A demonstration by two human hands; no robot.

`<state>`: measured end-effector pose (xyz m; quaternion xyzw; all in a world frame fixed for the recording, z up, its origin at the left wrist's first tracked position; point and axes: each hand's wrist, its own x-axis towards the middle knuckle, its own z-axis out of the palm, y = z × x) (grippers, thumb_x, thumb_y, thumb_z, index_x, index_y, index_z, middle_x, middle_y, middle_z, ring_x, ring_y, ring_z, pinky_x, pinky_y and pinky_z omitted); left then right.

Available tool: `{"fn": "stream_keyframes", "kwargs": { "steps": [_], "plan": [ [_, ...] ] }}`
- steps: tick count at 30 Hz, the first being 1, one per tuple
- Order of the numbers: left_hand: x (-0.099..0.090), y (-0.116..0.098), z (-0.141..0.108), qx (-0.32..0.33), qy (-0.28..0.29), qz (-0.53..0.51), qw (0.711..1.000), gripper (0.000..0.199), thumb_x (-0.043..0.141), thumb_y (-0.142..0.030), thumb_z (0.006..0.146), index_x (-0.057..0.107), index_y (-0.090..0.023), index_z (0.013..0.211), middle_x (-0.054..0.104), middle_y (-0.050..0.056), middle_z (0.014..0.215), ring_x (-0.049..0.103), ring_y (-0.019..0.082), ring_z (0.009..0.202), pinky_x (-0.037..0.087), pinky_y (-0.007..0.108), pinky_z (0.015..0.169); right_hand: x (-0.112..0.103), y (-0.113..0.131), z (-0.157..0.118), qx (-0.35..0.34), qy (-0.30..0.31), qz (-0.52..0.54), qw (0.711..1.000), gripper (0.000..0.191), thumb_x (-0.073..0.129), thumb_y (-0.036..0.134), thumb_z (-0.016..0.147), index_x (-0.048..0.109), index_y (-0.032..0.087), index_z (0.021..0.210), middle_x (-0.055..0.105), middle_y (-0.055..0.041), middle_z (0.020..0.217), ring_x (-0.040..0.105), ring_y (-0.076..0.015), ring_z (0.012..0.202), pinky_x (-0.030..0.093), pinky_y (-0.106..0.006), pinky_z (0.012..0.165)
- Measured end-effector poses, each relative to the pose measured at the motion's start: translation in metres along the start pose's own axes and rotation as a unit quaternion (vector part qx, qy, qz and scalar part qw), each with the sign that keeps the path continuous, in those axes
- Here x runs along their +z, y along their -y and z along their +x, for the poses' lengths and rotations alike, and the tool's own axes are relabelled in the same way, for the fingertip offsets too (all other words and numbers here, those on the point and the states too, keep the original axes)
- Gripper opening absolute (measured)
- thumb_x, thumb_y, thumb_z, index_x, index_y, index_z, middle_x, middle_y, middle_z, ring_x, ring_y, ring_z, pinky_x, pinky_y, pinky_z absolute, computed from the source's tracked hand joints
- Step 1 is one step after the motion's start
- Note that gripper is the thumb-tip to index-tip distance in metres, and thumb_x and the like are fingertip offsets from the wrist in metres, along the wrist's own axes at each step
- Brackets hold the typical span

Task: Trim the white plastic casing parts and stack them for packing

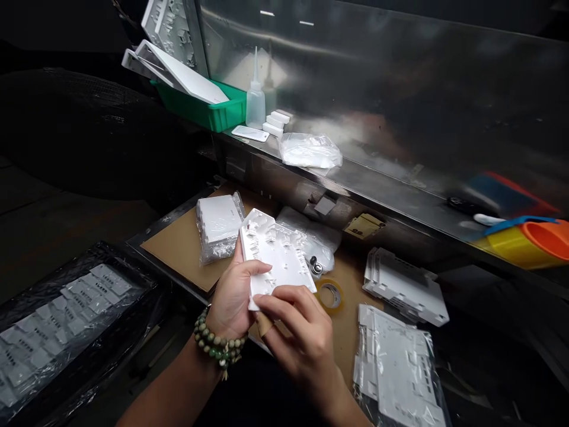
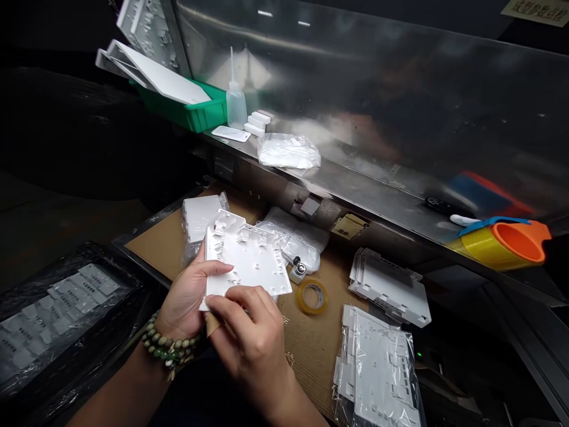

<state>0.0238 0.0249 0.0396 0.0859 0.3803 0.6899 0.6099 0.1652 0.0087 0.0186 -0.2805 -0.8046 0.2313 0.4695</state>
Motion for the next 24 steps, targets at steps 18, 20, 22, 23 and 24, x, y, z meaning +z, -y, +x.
{"fn": "stream_keyframes", "kwargs": {
  "steps": [18, 20, 22, 23, 24],
  "plan": [
    [-0.057, -0.052, -0.003, -0.028, -0.149, 0.051, 0.987, 0.075, 0.065, -0.024, 0.078, 0.048, -0.028, 0.151, 0.078, 0.003, 0.121, 0.059, 0.037, 0.134, 0.052, 0.059, 0.110, -0.055, -0.037, -0.030, 0.160, -0.171, -0.088, 0.968, 0.017, 0.067, 0.021, 0.095, 0.076, 0.027, 0.107, 0.067, -0.0047, 0.101, 0.065, -0.0187, 0.090, 0.056, -0.032, 0.074],
    [-0.071, -0.056, -0.003, -0.015, -0.132, 0.088, 0.987, 0.071, 0.065, -0.035, 0.081, 0.049, -0.031, 0.151, 0.081, 0.001, 0.111, 0.056, 0.036, 0.137, 0.050, 0.060, 0.112, -0.063, -0.042, -0.033, 0.167, -0.192, -0.109, 0.961, 0.016, 0.067, 0.022, 0.095, 0.077, 0.028, 0.107, 0.067, -0.0046, 0.100, 0.065, -0.0192, 0.091, 0.057, -0.032, 0.075],
    [-0.082, -0.055, -0.002, -0.006, -0.113, 0.115, 0.987, 0.069, 0.064, -0.042, 0.083, 0.051, -0.035, 0.150, 0.082, -0.001, 0.104, 0.056, 0.034, 0.137, 0.050, 0.060, 0.112, -0.059, -0.042, -0.032, 0.147, -0.158, -0.110, 0.970, 0.017, 0.067, 0.021, 0.095, 0.077, 0.027, 0.108, 0.068, -0.0051, 0.101, 0.066, -0.0195, 0.092, 0.057, -0.033, 0.077],
    [-0.085, -0.054, -0.003, -0.005, -0.113, 0.121, 0.986, 0.067, 0.064, -0.044, 0.084, 0.051, -0.036, 0.149, 0.082, -0.002, 0.102, 0.056, 0.033, 0.137, 0.051, 0.059, 0.112, -0.055, -0.041, -0.031, 0.137, -0.140, -0.110, 0.974, 0.017, 0.066, 0.020, 0.095, 0.077, 0.026, 0.108, 0.068, -0.0052, 0.100, 0.067, -0.0193, 0.091, 0.057, -0.033, 0.078],
    [-0.087, -0.052, -0.003, -0.007, -0.120, 0.125, 0.985, 0.066, 0.063, -0.045, 0.084, 0.052, -0.037, 0.149, 0.082, -0.002, 0.100, 0.057, 0.033, 0.136, 0.052, 0.058, 0.111, -0.050, -0.040, -0.029, 0.132, -0.128, -0.112, 0.977, 0.017, 0.066, 0.020, 0.095, 0.077, 0.025, 0.106, 0.069, -0.0052, 0.098, 0.067, -0.0189, 0.088, 0.057, -0.034, 0.077]
  ]
}}
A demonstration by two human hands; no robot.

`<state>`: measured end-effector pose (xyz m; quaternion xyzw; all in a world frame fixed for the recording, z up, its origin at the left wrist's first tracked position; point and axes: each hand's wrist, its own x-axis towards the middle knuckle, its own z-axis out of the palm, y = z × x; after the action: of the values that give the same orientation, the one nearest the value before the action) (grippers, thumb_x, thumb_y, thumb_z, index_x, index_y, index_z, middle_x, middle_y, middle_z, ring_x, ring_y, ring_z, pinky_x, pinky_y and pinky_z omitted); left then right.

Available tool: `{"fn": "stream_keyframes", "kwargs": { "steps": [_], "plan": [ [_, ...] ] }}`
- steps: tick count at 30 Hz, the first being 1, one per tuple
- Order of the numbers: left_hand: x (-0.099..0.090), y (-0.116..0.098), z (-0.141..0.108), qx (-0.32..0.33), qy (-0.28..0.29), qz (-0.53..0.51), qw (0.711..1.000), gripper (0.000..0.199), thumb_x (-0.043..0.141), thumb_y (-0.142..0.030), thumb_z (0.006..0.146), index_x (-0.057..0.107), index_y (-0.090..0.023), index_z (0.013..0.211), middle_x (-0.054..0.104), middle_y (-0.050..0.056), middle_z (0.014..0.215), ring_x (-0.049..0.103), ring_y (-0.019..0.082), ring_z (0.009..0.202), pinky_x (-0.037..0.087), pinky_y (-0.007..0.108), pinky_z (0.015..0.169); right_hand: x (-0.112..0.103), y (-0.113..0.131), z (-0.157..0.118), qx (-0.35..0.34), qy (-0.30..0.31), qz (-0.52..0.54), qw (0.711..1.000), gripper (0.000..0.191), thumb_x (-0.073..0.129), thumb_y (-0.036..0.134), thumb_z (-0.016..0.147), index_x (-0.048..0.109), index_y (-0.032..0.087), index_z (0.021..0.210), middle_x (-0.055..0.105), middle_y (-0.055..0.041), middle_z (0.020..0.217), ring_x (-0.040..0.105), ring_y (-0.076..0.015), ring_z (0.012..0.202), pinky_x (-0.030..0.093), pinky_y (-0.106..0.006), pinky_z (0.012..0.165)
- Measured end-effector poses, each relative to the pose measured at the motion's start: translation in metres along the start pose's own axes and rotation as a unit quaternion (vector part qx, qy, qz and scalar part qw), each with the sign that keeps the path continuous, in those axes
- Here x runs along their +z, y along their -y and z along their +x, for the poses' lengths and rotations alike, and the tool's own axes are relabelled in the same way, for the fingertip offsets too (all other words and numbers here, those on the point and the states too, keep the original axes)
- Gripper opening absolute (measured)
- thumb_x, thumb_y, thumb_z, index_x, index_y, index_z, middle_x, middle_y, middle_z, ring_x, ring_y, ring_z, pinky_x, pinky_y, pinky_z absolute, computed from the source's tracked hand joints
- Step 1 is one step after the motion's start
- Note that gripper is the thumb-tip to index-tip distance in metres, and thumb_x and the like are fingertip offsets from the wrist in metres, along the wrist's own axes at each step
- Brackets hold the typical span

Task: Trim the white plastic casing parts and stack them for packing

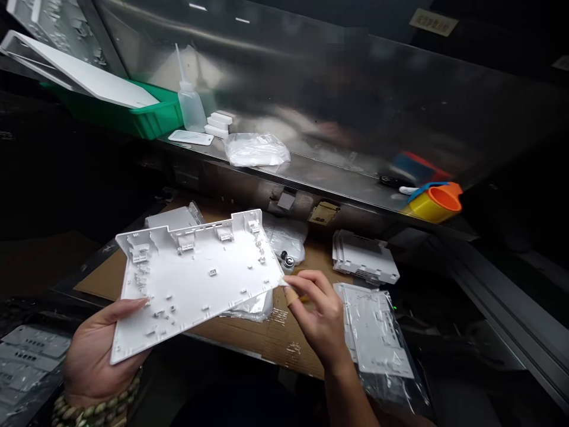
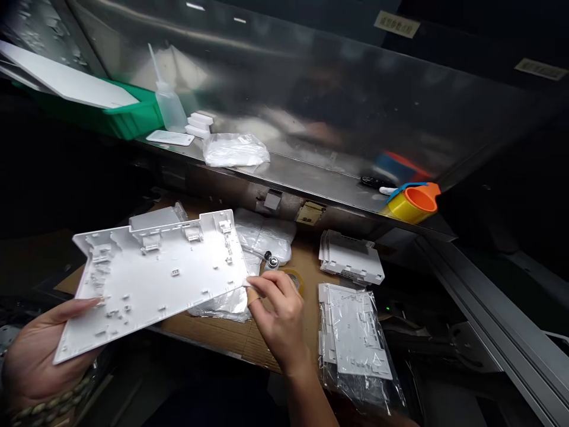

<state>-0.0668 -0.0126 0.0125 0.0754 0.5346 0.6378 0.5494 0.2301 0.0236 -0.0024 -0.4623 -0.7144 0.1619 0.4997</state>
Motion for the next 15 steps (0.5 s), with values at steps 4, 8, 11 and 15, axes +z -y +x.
{"fn": "stream_keyframes", "kwargs": {
  "steps": [4, 8, 11, 15],
  "plan": [
    [0.002, 0.003, -0.003, -0.032, -0.043, 0.001, 0.999, 0.068, 0.063, -0.047, 0.083, 0.051, -0.039, 0.149, 0.081, -0.004, 0.100, 0.057, 0.032, 0.135, 0.055, 0.056, 0.109, 0.011, 0.005, -0.001, 0.002, -0.002, 0.002, 1.000, 0.017, 0.064, 0.017, 0.095, 0.077, 0.023, 0.103, 0.069, -0.0048, 0.094, 0.067, -0.0174, 0.083, 0.058, -0.032, 0.074],
    [0.008, -0.002, -0.008, -0.068, -0.096, -0.012, 0.993, 0.074, 0.065, -0.047, 0.078, 0.050, -0.039, 0.150, 0.081, -0.005, 0.102, 0.055, 0.032, 0.137, 0.055, 0.057, 0.109, 0.010, 0.002, -0.002, -0.008, -0.003, 0.002, 1.000, 0.017, 0.065, 0.016, 0.094, 0.077, 0.023, 0.103, 0.069, -0.0047, 0.095, 0.068, -0.0175, 0.084, 0.058, -0.032, 0.075],
    [0.008, -0.006, -0.011, -0.086, -0.111, -0.022, 0.990, 0.077, 0.067, -0.047, 0.075, 0.051, -0.039, 0.150, 0.080, -0.005, 0.103, 0.055, 0.033, 0.137, 0.054, 0.058, 0.109, 0.009, 0.002, -0.004, -0.008, -0.010, 0.004, 1.000, 0.018, 0.065, 0.014, 0.094, 0.077, 0.023, 0.104, 0.069, -0.0048, 0.095, 0.068, -0.0175, 0.084, 0.058, -0.032, 0.075],
    [0.004, -0.009, -0.011, -0.122, -0.151, -0.035, 0.980, 0.092, 0.070, -0.048, 0.069, 0.043, -0.032, 0.156, 0.081, -0.002, 0.085, 0.058, 0.034, 0.132, 0.059, 0.055, 0.104, 0.011, 0.003, -0.008, -0.028, -0.001, 0.009, 1.000, 0.019, 0.065, 0.012, 0.093, 0.076, 0.022, 0.105, 0.069, -0.0054, 0.096, 0.068, -0.0185, 0.088, 0.059, -0.032, 0.076]
  ]
}}
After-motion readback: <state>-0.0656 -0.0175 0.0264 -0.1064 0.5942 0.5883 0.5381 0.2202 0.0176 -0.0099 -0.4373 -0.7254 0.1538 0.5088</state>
